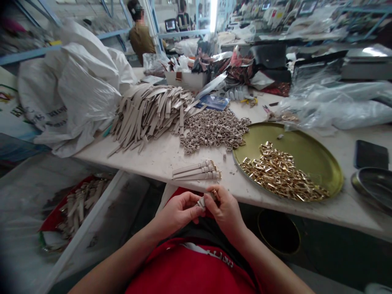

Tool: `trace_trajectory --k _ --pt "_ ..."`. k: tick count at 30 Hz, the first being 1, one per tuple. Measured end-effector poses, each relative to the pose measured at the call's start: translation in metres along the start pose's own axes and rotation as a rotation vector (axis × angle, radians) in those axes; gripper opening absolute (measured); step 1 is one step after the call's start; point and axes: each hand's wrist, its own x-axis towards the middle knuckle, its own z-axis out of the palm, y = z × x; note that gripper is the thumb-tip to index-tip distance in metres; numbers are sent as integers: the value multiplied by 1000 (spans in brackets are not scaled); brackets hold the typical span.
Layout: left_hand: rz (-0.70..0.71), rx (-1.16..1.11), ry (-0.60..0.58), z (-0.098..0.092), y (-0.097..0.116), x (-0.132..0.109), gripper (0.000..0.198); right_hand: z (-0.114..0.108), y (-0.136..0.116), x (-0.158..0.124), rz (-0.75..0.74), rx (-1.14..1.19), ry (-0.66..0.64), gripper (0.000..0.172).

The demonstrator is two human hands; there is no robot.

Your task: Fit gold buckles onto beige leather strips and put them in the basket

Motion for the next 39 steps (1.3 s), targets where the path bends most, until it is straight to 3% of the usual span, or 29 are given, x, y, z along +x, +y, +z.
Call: trace_trajectory --k 3,7,9,11,14,17,21,31,39 --pt "-13 -57 16 1 0 -3 37 -2 -2 -3 85 110 -63 24" --pt "1 -134 -11 1 3 -7 37 -3 -2 -3 321 501 -334 33" --pt "13 -123 -25 1 3 -7 38 -5 -3 -4 357 534 -409 34" --pt "18 -64 -20 1 -1 -7 38 -7 -5 -6 292 376 -386 30" --pt "-1 66 0 0 -7 -7 38 -12 -10 -11 44 -47 -292 18" --pt "-77 170 -66 -3 -7 -8 38 -16 -10 -13 -72 -246 -344 10" --pt "-201 267 -181 -7 -2 -13 44 -17 0 -14 -55 -214 -399 12" --pt "-153 394 -96 2 -7 -5 32 -28 -1 -8 -198 -354 -522 8" --pt "-177 373 -118 -4 3 6 33 -28 3 10 -154 -255 -592 18"
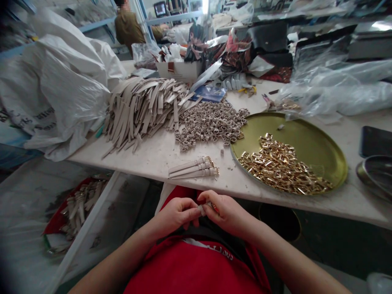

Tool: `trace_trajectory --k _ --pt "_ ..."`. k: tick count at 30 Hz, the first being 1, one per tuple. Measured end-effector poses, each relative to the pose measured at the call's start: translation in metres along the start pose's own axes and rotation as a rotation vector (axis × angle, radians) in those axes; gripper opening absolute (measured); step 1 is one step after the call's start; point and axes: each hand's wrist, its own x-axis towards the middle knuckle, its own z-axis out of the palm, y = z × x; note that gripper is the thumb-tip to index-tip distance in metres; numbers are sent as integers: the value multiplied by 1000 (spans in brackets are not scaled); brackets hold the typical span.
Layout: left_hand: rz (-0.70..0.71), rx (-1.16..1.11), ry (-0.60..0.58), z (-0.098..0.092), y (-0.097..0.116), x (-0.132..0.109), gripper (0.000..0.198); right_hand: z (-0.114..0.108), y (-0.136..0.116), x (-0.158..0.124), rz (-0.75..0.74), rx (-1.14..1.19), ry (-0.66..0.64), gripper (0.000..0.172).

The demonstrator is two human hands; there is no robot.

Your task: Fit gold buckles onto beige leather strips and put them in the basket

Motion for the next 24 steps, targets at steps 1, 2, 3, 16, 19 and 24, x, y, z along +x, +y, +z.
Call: trace_trajectory --k 1,2,3,16,19,24 --pt "-6 -11 -16 -2 2 1 35 -2 0 1 10 19 -15 19" --pt "-15 -22 -29 -3 3 1 36 -5 -1 3 19 41 -34 19" --pt "-25 -34 -36 -4 4 2 35 -7 -2 4 23 66 -54 20" --pt "-1 -98 -20 -25 16 22 37 -10 6 22 28 201 171 22" --pt "-5 -100 -12 -28 19 23 36 -17 2 27 -4 165 85 23" --pt "40 -179 -38 -25 12 26 39 -22 -8 29 -18 143 23 24"
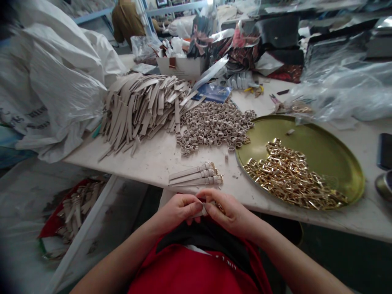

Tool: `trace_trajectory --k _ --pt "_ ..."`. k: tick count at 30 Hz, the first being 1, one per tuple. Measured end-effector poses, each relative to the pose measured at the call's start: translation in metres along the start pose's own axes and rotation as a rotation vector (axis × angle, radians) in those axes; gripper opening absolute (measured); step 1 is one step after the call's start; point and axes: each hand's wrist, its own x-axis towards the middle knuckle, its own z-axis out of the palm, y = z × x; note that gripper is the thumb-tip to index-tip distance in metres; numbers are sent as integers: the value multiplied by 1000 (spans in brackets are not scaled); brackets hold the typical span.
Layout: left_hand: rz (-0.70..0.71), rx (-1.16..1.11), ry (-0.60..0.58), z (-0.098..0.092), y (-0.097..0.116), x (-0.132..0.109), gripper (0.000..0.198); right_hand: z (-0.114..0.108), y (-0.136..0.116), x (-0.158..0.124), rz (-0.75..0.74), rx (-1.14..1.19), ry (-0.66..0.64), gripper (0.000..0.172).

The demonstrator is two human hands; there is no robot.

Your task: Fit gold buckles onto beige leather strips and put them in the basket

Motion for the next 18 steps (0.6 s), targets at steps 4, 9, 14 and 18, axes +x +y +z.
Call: trace_trajectory --k 4,9,14,18 --pt "6 -28 14 1 -3 -8 37 5 -4 -2 -6 -40 16 23" --pt "9 -26 45 6 -1 -22 34 13 -4 -11 13 -120 153 8" --pt "31 39 114 18 -5 -29 34 12 -14 -24 3 -213 85 8" --pt "75 99 132 25 -9 -34 34 10 -25 -31 -22 -234 -5 6"
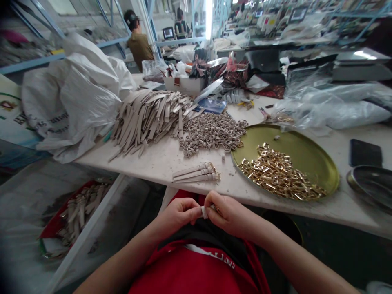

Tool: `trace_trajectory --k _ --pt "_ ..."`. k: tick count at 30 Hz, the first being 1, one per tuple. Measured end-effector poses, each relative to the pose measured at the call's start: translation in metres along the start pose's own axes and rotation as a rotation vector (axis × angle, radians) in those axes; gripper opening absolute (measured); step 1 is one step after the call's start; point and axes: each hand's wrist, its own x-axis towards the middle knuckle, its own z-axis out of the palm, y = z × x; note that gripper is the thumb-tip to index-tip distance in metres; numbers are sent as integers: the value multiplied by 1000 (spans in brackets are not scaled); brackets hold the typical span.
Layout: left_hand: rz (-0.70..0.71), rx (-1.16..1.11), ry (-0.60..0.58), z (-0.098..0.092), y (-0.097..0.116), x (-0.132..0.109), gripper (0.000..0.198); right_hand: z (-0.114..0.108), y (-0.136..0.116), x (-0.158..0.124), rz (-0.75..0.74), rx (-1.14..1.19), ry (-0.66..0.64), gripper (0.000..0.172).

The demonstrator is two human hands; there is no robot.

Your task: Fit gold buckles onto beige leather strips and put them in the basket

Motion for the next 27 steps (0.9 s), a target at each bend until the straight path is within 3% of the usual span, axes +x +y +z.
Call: trace_trajectory --k 2,8,15,19,22,27 --pt "17 27 -10 0 0 -1 36 2 0 -1 -8 29 21 10" --pt "-31 47 -127 -10 7 -2 40 21 12 3 30 194 255 23" --pt "-32 20 -105 -11 6 12 38 26 21 12 -5 246 140 25" --pt "-9 153 -127 -18 13 22 35 27 28 24 -15 222 88 27" --pt "84 394 -46 -33 22 36 33 19 29 42 17 71 154 31" --pt "177 707 243 -55 21 80 29 -6 44 89 30 -359 364 28"
